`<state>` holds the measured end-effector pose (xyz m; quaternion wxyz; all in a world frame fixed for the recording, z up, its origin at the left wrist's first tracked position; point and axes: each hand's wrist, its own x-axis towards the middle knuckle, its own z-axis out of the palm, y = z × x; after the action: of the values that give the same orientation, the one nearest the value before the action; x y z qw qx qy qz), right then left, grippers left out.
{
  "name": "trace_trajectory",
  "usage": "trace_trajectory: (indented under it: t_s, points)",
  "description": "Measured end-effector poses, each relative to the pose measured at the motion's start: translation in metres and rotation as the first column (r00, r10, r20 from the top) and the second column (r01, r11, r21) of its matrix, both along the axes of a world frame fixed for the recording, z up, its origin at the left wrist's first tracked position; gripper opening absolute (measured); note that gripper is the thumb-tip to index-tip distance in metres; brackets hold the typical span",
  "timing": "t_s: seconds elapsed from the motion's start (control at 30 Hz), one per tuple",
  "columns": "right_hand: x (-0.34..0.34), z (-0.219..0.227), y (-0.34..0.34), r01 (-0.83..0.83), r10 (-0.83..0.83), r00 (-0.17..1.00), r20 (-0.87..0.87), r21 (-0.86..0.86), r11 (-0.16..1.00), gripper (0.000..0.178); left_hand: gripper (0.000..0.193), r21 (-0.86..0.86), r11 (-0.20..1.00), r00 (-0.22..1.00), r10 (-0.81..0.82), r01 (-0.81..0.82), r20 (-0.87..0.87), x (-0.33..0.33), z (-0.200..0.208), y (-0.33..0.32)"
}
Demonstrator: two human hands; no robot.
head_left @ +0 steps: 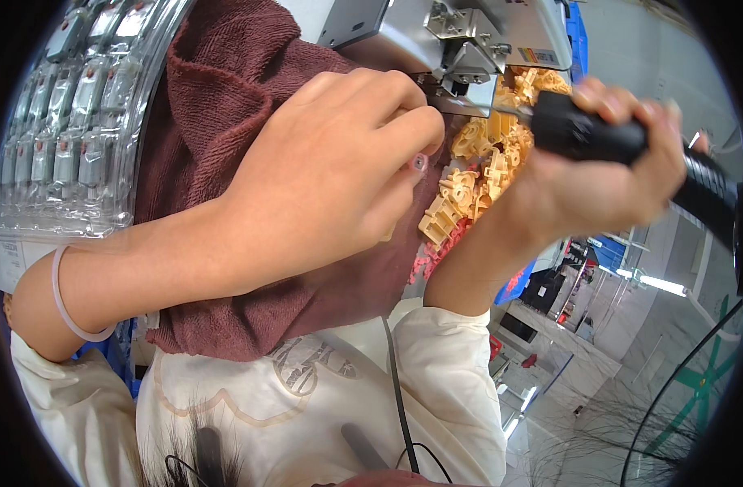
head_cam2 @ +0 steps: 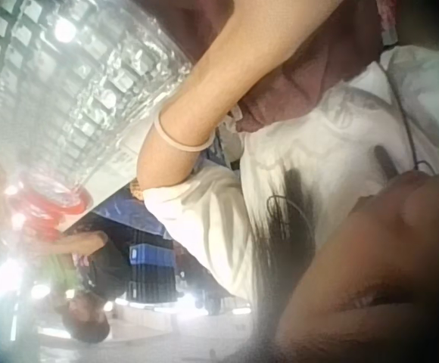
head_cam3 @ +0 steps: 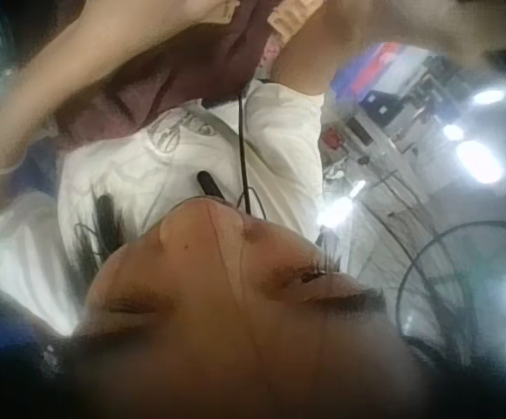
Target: Manually assemble and screw together small plastic toy housing components using an electric screwdriver.
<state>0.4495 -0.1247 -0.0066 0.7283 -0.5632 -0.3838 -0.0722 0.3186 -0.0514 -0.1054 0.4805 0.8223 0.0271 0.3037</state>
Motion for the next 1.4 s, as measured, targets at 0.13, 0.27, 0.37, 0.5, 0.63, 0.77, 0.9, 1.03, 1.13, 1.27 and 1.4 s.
trace_trajectory:
  t_s: [0.13,0.27,0.37,0.5,0.63,0.77,0.9,1.03,1.13,1.27,1.4]
  points:
    - [-0.011,0.027,-0.026,-0.100,0.100,0.995,-0.005,-0.029,0.995,0.017,0.018,0.003,1.000,1.000,-0.006,0.006,-0.003,0.000,-0.001,0.000]
    - [-0.030,0.016,-0.022,-0.183,0.181,0.982,-0.049,-0.041,0.982,0.025,0.018,-0.008,1.000,1.000,0.011,-0.011,0.010,0.001,-0.001,0.000]
    - [-0.037,0.005,-0.016,-0.179,0.176,0.982,-0.071,-0.035,0.983,0.030,0.019,-0.005,1.000,1.000,0.016,-0.016,0.017,0.001,0.000,0.000]
    - [-0.041,-0.006,-0.012,-0.142,0.141,0.990,-0.024,-0.051,0.988,0.034,0.020,-0.019,1.000,1.000,0.010,-0.010,0.023,0.002,-0.001,-0.001]
    - [-0.035,-0.007,-0.016,-0.135,0.136,0.991,0.001,-0.120,0.984,0.038,0.020,-0.029,1.000,1.000,-0.003,0.004,0.019,0.003,0.001,-0.003]
    - [-0.034,-0.014,-0.012,-0.148,0.151,0.988,0.015,-0.134,0.980,0.039,0.021,-0.039,0.999,0.999,0.020,-0.019,0.029,0.003,-0.003,-0.002]
    - [-0.038,-0.014,-0.010,-0.129,0.125,0.991,-0.044,-0.110,0.986,0.042,0.023,-0.036,0.999,0.999,0.015,-0.013,0.037,0.003,-0.002,-0.003]
    - [-0.038,-0.016,-0.011,-0.156,0.149,0.984,-0.094,-0.068,0.985,0.038,0.024,-0.024,1.000,1.000,0.011,-0.011,0.017,0.001,0.001,0.000]
    - [-0.036,-0.014,-0.014,-0.209,0.202,0.975,-0.094,-0.068,0.976,0.032,0.024,-0.031,0.999,0.999,0.024,-0.023,0.031,0.002,0.000,-0.001]
    - [-0.032,-0.015,-0.018,-0.287,0.279,0.955,-0.099,-0.067,0.956,0.026,0.022,-0.035,0.999,0.999,0.026,-0.025,0.027,0.002,0.001,0.001]
    - [-0.040,-0.009,-0.017,-0.281,0.278,0.959,-0.055,-0.071,0.957,0.024,0.020,-0.058,0.998,0.998,0.027,-0.024,0.057,0.003,0.003,0.000]
